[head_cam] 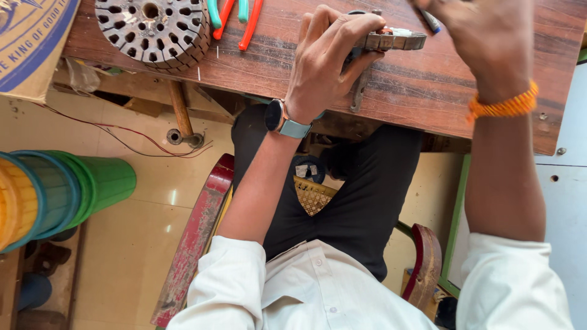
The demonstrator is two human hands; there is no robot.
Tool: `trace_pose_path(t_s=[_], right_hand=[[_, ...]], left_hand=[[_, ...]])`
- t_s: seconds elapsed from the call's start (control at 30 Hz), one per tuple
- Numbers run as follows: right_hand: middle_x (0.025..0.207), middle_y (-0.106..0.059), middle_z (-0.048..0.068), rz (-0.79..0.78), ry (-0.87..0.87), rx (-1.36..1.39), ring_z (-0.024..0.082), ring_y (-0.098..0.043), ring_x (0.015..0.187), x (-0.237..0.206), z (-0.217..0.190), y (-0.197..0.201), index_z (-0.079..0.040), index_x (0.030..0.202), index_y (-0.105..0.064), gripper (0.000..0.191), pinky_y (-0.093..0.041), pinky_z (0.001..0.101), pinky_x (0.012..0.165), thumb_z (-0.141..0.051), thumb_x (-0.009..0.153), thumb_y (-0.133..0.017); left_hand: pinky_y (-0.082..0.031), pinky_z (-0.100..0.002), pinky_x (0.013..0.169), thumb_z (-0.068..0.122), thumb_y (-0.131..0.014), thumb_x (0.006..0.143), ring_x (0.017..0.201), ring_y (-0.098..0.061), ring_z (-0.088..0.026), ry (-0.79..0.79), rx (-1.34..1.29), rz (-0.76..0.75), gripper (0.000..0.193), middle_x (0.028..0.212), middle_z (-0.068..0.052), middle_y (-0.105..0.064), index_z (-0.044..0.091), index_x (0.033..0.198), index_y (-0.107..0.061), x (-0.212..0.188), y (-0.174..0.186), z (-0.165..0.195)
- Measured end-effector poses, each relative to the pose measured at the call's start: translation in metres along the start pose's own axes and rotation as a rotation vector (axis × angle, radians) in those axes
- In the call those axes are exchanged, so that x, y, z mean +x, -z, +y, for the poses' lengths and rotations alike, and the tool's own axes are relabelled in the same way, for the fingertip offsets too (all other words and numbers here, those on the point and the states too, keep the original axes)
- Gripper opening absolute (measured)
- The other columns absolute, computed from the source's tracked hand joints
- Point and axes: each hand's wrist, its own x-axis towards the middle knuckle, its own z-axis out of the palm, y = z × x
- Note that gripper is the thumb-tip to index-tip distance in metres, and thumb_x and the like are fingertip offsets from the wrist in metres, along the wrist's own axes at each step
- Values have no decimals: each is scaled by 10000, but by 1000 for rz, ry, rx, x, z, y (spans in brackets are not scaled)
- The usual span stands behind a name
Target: The person uses a green screwdriver to adjust small components on a motor stator held in a bench vise. They repeatedly insert and remove thin copper wires into slots on the stator while seated at a workbench with tools and parts nearby.
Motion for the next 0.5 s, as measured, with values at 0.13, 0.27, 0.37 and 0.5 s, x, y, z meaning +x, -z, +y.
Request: trace_pose_path(t_s=[0.13,0.27,0.37,0.5], right_hand=[[712,-537,1,11,-394,72,40,-411,562,-16,-48,22,22,976,-669,201,-258,229,525,-106,1097,-767],[697,-515,-32,46,-397,110,8,-392,592,-15,-79,14,-4,1026,-733,47,-236,214,507,1,1015,-778],[708,-532,-43,88,-395,120,3,-386,604,-18,-89,3,-5,1018,-741,62,-242,215,528,39,983,-767],[712,-561,-37,145,-331,57,18,-354,567,-29,-90,-19,-3,956,-748,88,-231,230,513,82,934,-756]], left_hand=[[-479,-385,951,237,-872,962,1022,-557,-217,6,36,-40,545,1202,62,-679,231,1422,-579,1,4,-1],[-505,-388,956,218,-852,961,987,-549,-219,8,-11,-45,474,1224,54,-694,227,1380,-631,5,7,1],[-509,-368,982,222,-853,962,1051,-591,-211,45,-17,-51,437,1219,60,-685,242,1345,-645,7,8,3],[-514,-366,979,219,-864,926,1003,-579,-214,41,-19,-43,433,1209,63,-701,224,1307,-657,7,6,2]])
